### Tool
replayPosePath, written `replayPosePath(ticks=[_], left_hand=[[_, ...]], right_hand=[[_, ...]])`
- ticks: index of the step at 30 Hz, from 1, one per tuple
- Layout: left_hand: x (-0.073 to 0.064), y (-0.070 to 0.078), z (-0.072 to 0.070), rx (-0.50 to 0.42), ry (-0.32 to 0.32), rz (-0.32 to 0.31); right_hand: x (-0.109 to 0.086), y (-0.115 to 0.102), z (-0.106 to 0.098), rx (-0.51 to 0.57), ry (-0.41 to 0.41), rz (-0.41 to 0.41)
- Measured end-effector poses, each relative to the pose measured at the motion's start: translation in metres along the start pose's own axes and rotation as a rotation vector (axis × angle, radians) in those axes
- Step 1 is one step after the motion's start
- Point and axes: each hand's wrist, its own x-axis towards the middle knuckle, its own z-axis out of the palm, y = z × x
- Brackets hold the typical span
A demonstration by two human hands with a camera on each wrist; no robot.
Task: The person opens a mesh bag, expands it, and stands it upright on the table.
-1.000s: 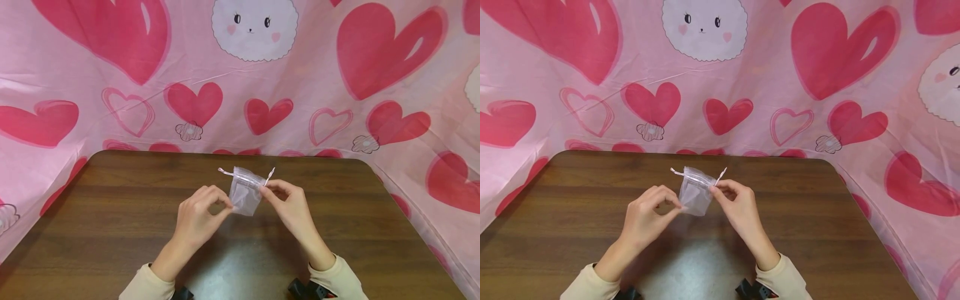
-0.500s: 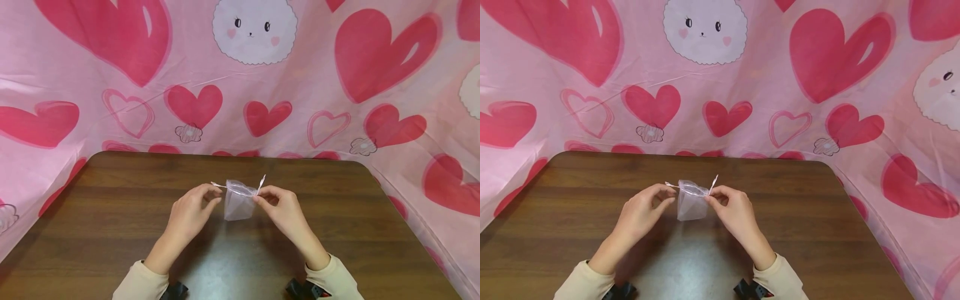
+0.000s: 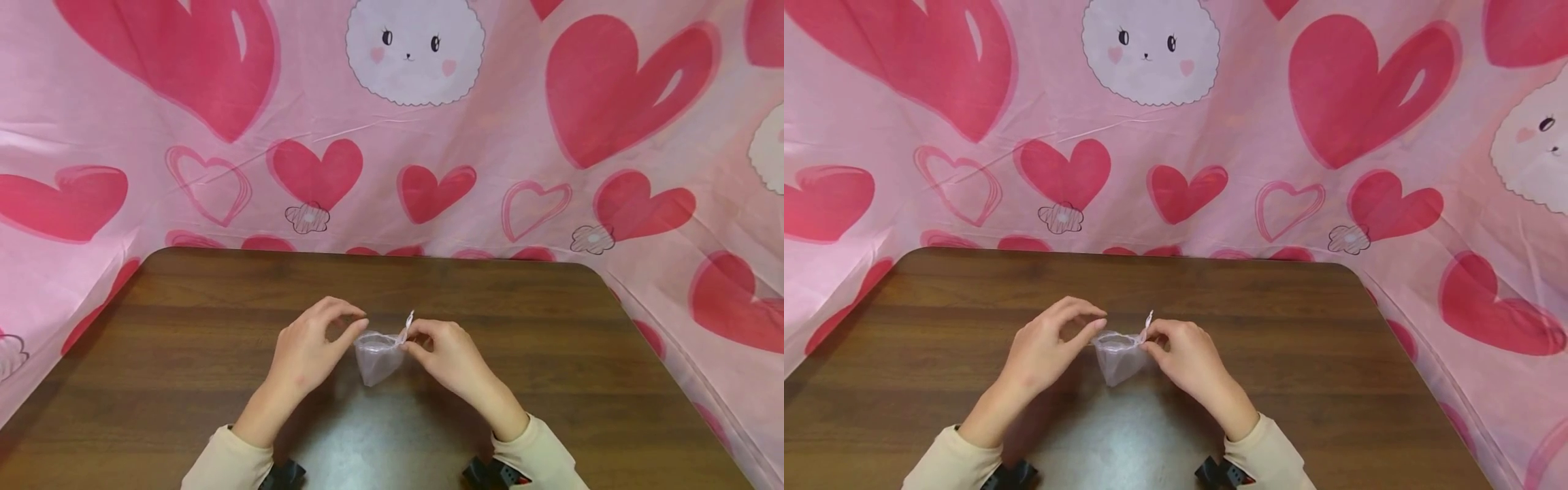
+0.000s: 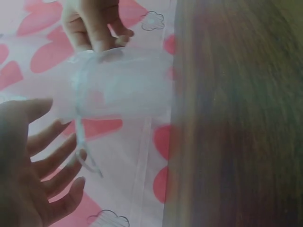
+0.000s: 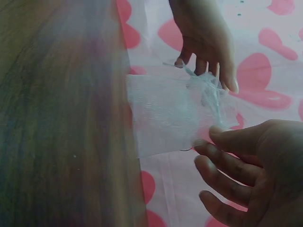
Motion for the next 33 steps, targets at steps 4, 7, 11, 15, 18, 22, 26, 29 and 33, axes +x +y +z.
replayPosePath(ticks=[4, 7, 11, 15, 18, 22, 26, 29, 33], left_hand=[[-0.0005, 0.0003, -0.0009, 0.024, -0.078, 0.01], [-0.0007, -0.0003, -0.0015, 0.046, -0.143, 0.017], [-0.0009, -0.0007, -0.0021, 0.072, -0.195, 0.02], [-0.0018, 0.0008, -0.0026, 0.096, -0.225, 0.024], [-0.0029, 0.003, -0.0031, 0.102, -0.252, 0.034], [-0.0036, 0.0047, -0.0035, 0.121, -0.264, 0.039], [-0.0044, 0.0056, -0.0041, 0.161, -0.255, 0.036], [-0.005, 0.0064, -0.0048, 0.178, -0.251, 0.037], [-0.0049, 0.0077, -0.005, 0.195, -0.242, 0.039]], right_hand=[[0.0, 0.0006, 0.0037, -0.041, -0.052, 0.005], [0.0003, 0.0012, 0.0054, -0.045, -0.075, 0.008], [-0.0001, 0.003, 0.0069, -0.056, -0.125, 0.012], [-0.0009, 0.0055, 0.0079, -0.084, -0.188, 0.007], [-0.0017, 0.0068, 0.0075, -0.099, -0.2, 0.006], [-0.0018, 0.0064, 0.0055, -0.11, -0.183, 0.007], [-0.0022, 0.0045, 0.004, -0.112, -0.174, 0.0], [-0.0028, 0.0032, 0.0029, -0.114, -0.178, -0.005], [-0.0027, 0.0023, -0.0007, -0.109, -0.18, -0.01]])
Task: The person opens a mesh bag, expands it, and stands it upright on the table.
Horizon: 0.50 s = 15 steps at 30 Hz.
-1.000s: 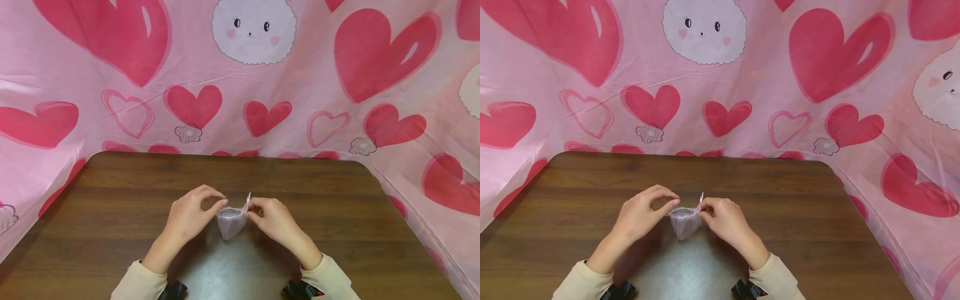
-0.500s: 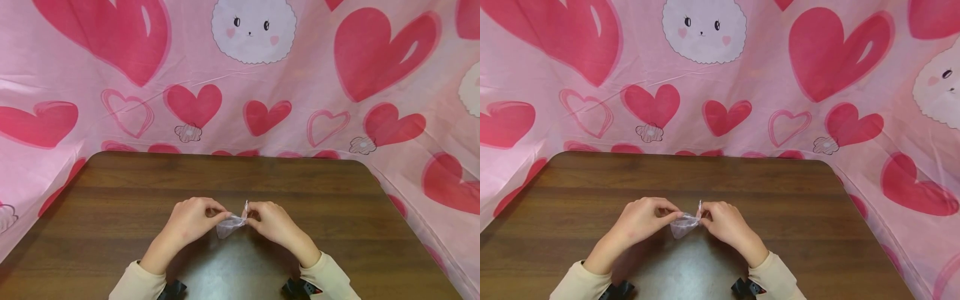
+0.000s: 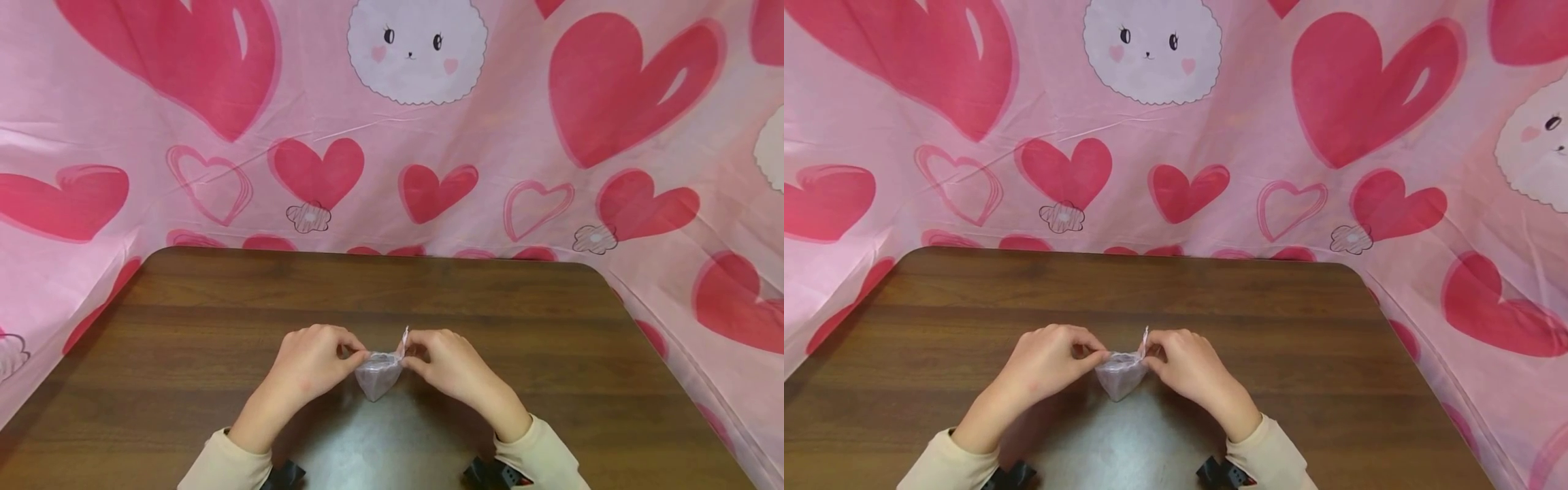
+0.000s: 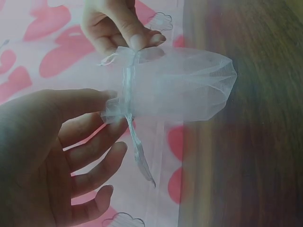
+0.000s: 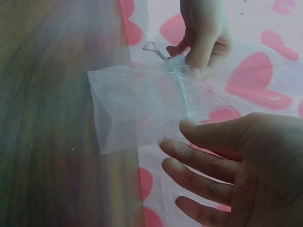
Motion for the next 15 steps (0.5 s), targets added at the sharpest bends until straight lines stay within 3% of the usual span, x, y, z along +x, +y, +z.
replayPosePath(ticks=[8, 15], left_hand=[[0.001, 0.003, -0.006, 0.029, 0.011, -0.02], [-0.003, 0.005, 0.0, 0.021, 0.02, -0.009]], right_hand=[[0.003, -0.006, -0.013, 0.111, -0.006, 0.013], [-0.003, -0.011, -0.01, 0.085, 0.053, 0.017]])
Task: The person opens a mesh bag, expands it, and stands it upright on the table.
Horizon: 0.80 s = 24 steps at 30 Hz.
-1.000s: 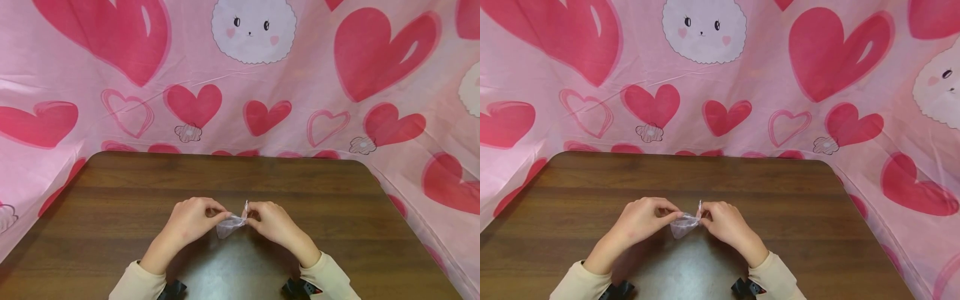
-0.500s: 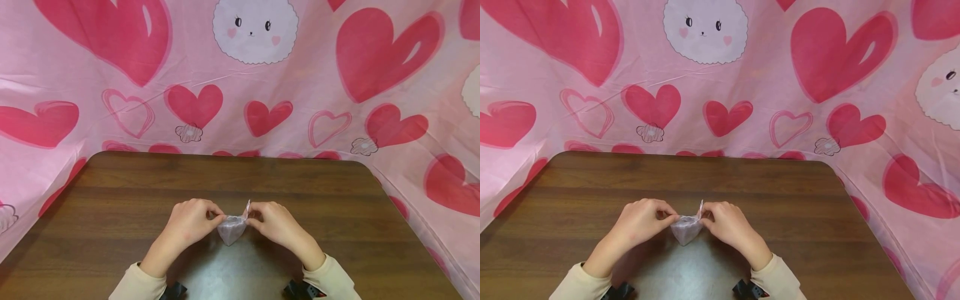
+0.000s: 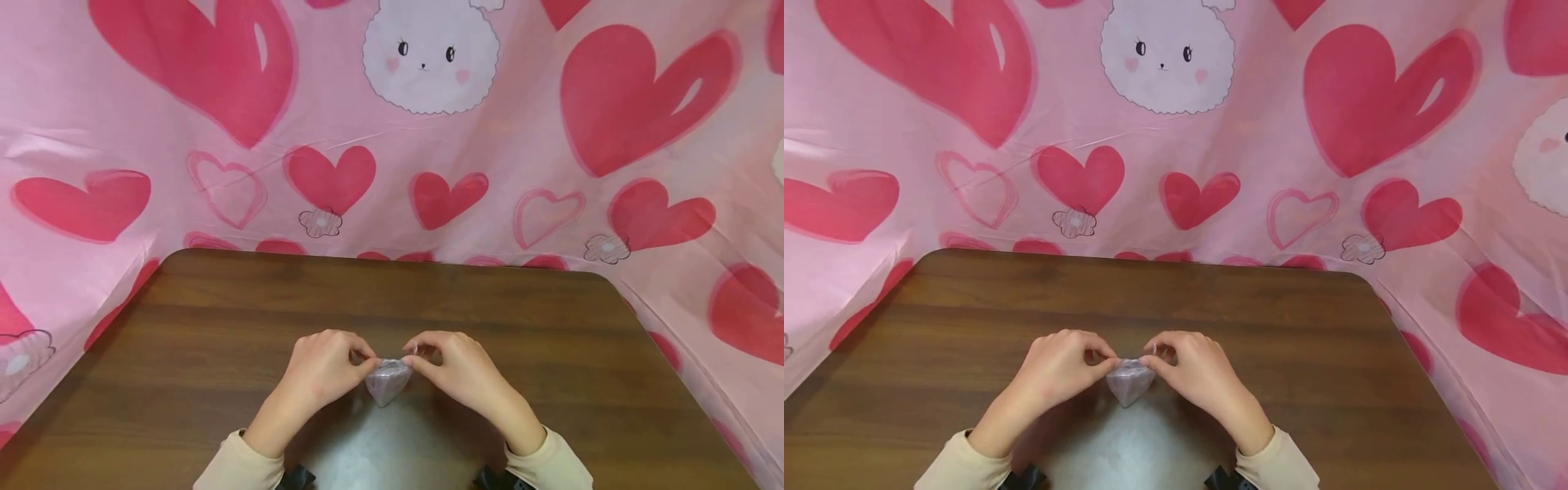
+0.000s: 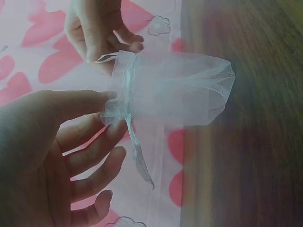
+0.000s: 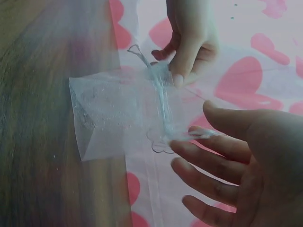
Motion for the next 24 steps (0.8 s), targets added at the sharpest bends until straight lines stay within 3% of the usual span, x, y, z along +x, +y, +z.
replayPosePath(ticks=[4, 9, 17, 24], left_hand=[[0.0, 0.0, 0.004, 0.015, -0.007, 0.005], [0.001, 0.003, 0.006, 0.025, -0.005, 0.018], [0.007, 0.01, 0.008, 0.031, 0.018, 0.042], [0.016, 0.009, 0.006, 0.05, 0.012, 0.038]], right_hand=[[-0.001, -0.003, 0.004, -0.04, 0.055, -0.009], [0.002, -0.008, 0.004, -0.134, 0.054, -0.015], [0.012, -0.015, -0.002, -0.252, -0.024, -0.046], [0.019, -0.012, -0.001, -0.292, -0.078, -0.009]])
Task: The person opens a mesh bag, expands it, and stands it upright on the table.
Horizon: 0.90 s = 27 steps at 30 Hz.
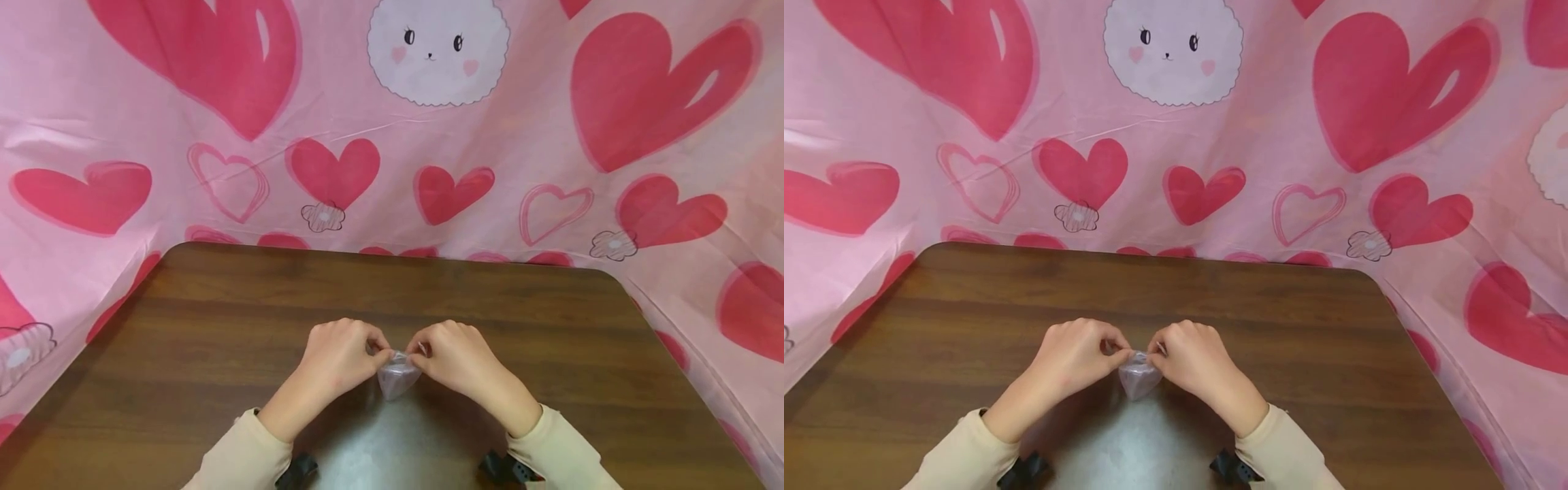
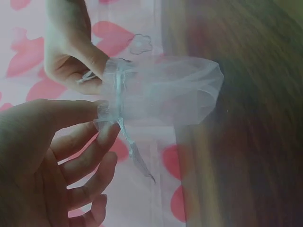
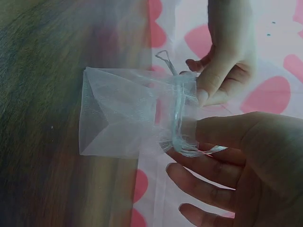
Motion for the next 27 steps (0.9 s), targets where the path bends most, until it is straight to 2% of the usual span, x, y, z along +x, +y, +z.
replayPosePath(ticks=[3, 7, 11, 13, 16, 19, 27], left_hand=[[0.006, 0.0, -0.002, 0.015, -0.046, 0.011], [0.016, -0.001, -0.005, 0.014, -0.158, 0.028], [0.021, -0.005, -0.008, -0.006, -0.294, 0.001], [0.021, -0.007, -0.009, -0.012, -0.334, -0.011], [0.021, -0.01, -0.009, -0.024, -0.337, -0.002], [0.021, -0.01, -0.007, -0.034, -0.304, 0.016], [0.019, -0.008, -0.006, 0.024, -0.254, 0.011]], right_hand=[[0.004, 0.0, 0.002, -0.014, 0.01, 0.002], [0.008, 0.0, 0.003, -0.024, 0.009, -0.005], [0.009, 0.001, 0.001, -0.047, -0.013, 0.0], [0.008, 0.001, 0.0, -0.056, -0.022, 0.001], [0.009, 0.002, 0.0, -0.054, -0.026, -0.003], [0.009, 0.001, 0.0, -0.046, -0.03, -0.005], [0.006, 0.003, 0.001, -0.101, -0.062, -0.02]])
